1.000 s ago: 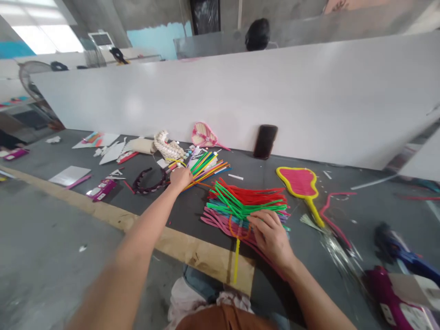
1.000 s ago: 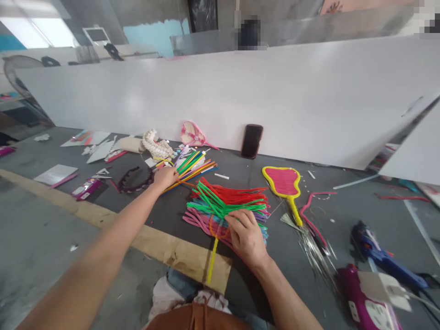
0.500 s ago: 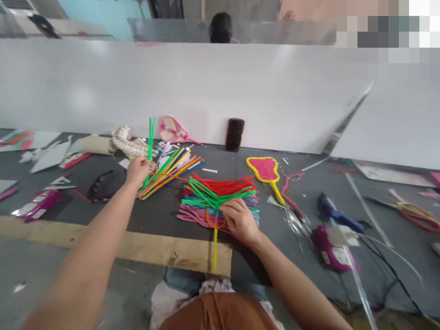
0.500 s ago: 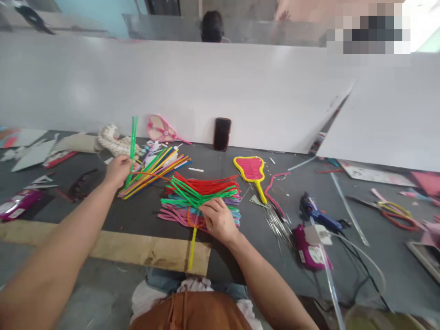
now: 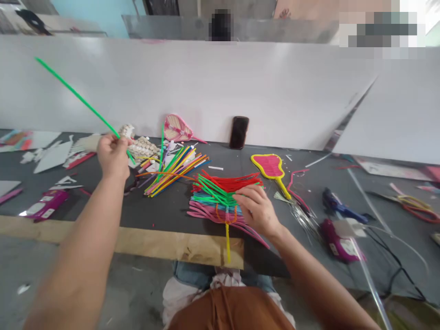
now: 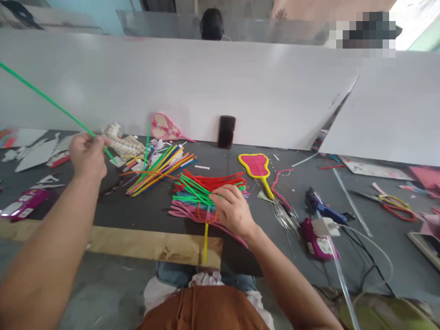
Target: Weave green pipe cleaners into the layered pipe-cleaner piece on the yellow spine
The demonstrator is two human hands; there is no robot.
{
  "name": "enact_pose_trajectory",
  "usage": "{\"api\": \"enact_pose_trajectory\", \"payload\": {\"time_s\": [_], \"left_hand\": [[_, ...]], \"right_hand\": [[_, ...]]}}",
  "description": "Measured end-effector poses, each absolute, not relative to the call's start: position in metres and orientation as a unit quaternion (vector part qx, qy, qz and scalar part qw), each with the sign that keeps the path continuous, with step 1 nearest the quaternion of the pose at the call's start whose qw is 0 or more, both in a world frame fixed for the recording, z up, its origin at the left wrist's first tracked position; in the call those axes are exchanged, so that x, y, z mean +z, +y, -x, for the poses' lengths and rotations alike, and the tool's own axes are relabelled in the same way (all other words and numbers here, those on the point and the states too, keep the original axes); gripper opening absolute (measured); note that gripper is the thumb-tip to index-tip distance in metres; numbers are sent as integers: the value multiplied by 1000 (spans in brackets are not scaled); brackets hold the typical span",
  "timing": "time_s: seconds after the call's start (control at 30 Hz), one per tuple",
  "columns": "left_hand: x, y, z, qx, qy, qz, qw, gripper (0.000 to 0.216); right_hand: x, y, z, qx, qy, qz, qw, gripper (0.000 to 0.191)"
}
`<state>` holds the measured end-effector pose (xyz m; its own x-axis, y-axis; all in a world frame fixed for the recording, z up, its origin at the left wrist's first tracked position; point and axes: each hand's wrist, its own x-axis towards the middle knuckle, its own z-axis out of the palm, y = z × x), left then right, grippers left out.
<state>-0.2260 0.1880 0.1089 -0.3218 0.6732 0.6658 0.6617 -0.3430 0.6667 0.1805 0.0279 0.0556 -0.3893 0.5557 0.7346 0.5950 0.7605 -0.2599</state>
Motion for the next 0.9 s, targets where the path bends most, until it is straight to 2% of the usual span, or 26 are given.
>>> {"api": "enact_pose_trajectory", "payload": {"time_s": [0.1,0.23,0.33,0.43,0.57,0.73,0.9], "left_hand": [[127,176,221,601,612,-513,-35,8],[127,134,185,484,620,-598,-156,21],[111,89,137,370,528,-741,-191,26],[91,44,83,323,408,-829,-204,23],[70,3,30,318,303,-886,-153,18],[53,-13,11,333,297,-891,-82,21],[45,-11,27,296,314,-899,-71,16]], "right_hand": [[72,25,-191,-58,-813,366,449,29],[91,13,-198,-104,-781,389,478,33],[102,1,-192,-111,-775,376,496,40],[104,-11,-179,-87,-807,346,470,44],[89,-24,-166,-36,-848,348,399,40],[59,-36,-174,12,-834,387,393,32],[46,-49,-208,32,-833,415,364,24]]}}
